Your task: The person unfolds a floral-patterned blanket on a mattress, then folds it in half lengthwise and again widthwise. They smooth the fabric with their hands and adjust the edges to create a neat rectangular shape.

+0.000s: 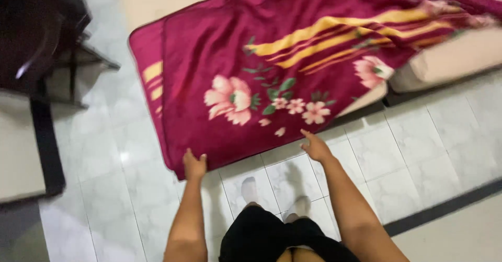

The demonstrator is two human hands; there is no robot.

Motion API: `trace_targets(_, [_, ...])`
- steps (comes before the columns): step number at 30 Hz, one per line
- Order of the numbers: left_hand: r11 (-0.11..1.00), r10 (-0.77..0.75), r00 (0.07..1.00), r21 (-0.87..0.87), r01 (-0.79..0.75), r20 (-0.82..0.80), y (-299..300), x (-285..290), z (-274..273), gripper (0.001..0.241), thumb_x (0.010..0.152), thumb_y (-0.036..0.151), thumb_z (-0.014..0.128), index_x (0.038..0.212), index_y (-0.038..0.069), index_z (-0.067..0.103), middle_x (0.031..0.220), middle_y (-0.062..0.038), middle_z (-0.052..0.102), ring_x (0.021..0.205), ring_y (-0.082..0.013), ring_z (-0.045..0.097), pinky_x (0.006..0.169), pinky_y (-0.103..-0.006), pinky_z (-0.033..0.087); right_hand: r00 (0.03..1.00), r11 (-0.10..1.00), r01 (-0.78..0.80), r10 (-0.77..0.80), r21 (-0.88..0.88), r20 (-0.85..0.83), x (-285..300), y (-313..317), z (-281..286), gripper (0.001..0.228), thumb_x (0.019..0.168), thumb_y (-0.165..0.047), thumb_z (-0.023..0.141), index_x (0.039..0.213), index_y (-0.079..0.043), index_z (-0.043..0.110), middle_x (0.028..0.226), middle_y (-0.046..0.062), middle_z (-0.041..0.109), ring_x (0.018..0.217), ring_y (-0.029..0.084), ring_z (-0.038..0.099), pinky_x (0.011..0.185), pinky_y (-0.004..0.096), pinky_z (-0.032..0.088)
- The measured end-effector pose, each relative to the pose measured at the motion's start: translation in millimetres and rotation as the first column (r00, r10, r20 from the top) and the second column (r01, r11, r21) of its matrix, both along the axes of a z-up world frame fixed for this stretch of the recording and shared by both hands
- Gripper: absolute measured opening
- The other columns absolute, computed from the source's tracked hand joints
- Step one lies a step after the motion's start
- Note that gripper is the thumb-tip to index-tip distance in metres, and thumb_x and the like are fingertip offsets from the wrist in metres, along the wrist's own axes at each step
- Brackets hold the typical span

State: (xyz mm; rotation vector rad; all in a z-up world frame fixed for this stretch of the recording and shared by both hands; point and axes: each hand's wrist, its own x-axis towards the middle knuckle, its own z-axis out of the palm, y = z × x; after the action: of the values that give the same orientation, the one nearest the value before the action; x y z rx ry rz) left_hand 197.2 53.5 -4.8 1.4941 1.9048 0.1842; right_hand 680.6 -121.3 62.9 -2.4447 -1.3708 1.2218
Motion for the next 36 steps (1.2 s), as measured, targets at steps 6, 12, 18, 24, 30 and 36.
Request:
trace_targets(6, [0.864, -0.496, 0.834, 0.043, 0.501, 0.242, -4.5, 253.5, 145.2, 0.074, 0.097, 0.017, 0.068, 0.154, -0.012, 0.031, 0.158, -0.037, 0.03, 0.152, -0.0472, 0.025, 0.128, -0.0534, 0.022, 0.801, 0.777, 0.599, -0.573, 0.194, -0.175, 106.1, -82.7, 89.6, 0.067, 0.096, -0.035, 0.065, 0.159, -0.03, 0.042, 0.157, 0.021, 0.046, 0.139, 0.042, 0.05, 0.115, 0.055, 0.042])
trace_targets(12, [0.699, -0.703, 0.625, 0.169, 0.695, 0.339, -61.9, 466.1, 139.5, 0.082, 0.094, 0.014, 0.067, 0.162, 0.0, 0.023, 0.161, -0.032, 0.025, 0.153, -0.0451, 0.024, 0.127, -0.052, 0.024, 0.482, 0.332, 0.858, -0.783, 0.391, -0.393, 219.8, -192.0, 173.5, 0.064, 0.095, -0.019, 0.068, 0.155, -0.015, 0.048, 0.153, 0.025, 0.049, 0.134, 0.04, 0.054, 0.111, 0.049, 0.045])
trace_targets(18, [0.715, -0.677, 0.549, 0.261, 0.648, 0.49, -140.9, 639.9, 153.9, 0.085, 0.092, 0.018, 0.073, 0.16, 0.0, 0.026, 0.155, -0.036, 0.03, 0.146, -0.0515, 0.034, 0.122, -0.0554, 0.033, 0.428, 0.256, 0.877, -0.8, 0.407, -0.42, 363.0, -286.2, 177.1, 0.059, 0.096, -0.013, 0.068, 0.151, -0.002, 0.049, 0.146, 0.034, 0.052, 0.131, 0.048, 0.053, 0.108, 0.053, 0.048])
trace_targets(24, [0.768, -0.57, 0.474, 0.231, 0.597, 0.671, -171.7, 759.0, 240.5, 0.081, 0.094, 0.009, 0.069, 0.161, 0.002, 0.023, 0.156, -0.041, 0.021, 0.136, -0.062, 0.039, 0.113, -0.0635, 0.041, 0.445, 0.184, 0.852, -0.747, 0.489, -0.494, 477.3, -310.9, 206.2, 0.055, 0.097, -0.012, 0.068, 0.15, -0.009, 0.053, 0.146, 0.031, 0.053, 0.127, 0.045, 0.057, 0.104, 0.049, 0.051])
trace_targets(30, [0.814, -0.524, 0.504, 0.228, 0.535, 0.687, -112.5, 863.4, 183.3, 0.082, 0.095, 0.015, 0.072, 0.162, 0.003, 0.025, 0.157, -0.039, 0.023, 0.138, -0.0574, 0.04, 0.112, -0.0583, 0.042, 0.482, 0.151, 0.824, -0.694, 0.547, -0.534, 599.6, -306.3, 223.4, 0.057, 0.097, -0.008, 0.065, 0.152, -0.005, 0.05, 0.148, 0.032, 0.05, 0.123, 0.037, 0.06, 0.104, 0.047, 0.049])
trace_targets(36, [0.741, -0.658, 0.584, 0.27, 0.615, 0.475, -50.0, 1013.8, 133.8, 0.075, 0.099, 0.035, 0.067, 0.157, 0.0, 0.037, 0.152, -0.035, 0.041, 0.136, -0.0487, 0.049, 0.11, -0.0546, 0.046, 0.443, 0.138, 0.817, -0.773, 0.56, -0.455, 740.5, -301.3, 227.5, 0.054, 0.096, -0.008, 0.067, 0.149, -0.008, 0.055, 0.144, 0.026, 0.056, 0.117, 0.03, 0.063, 0.104, 0.045, 0.049])
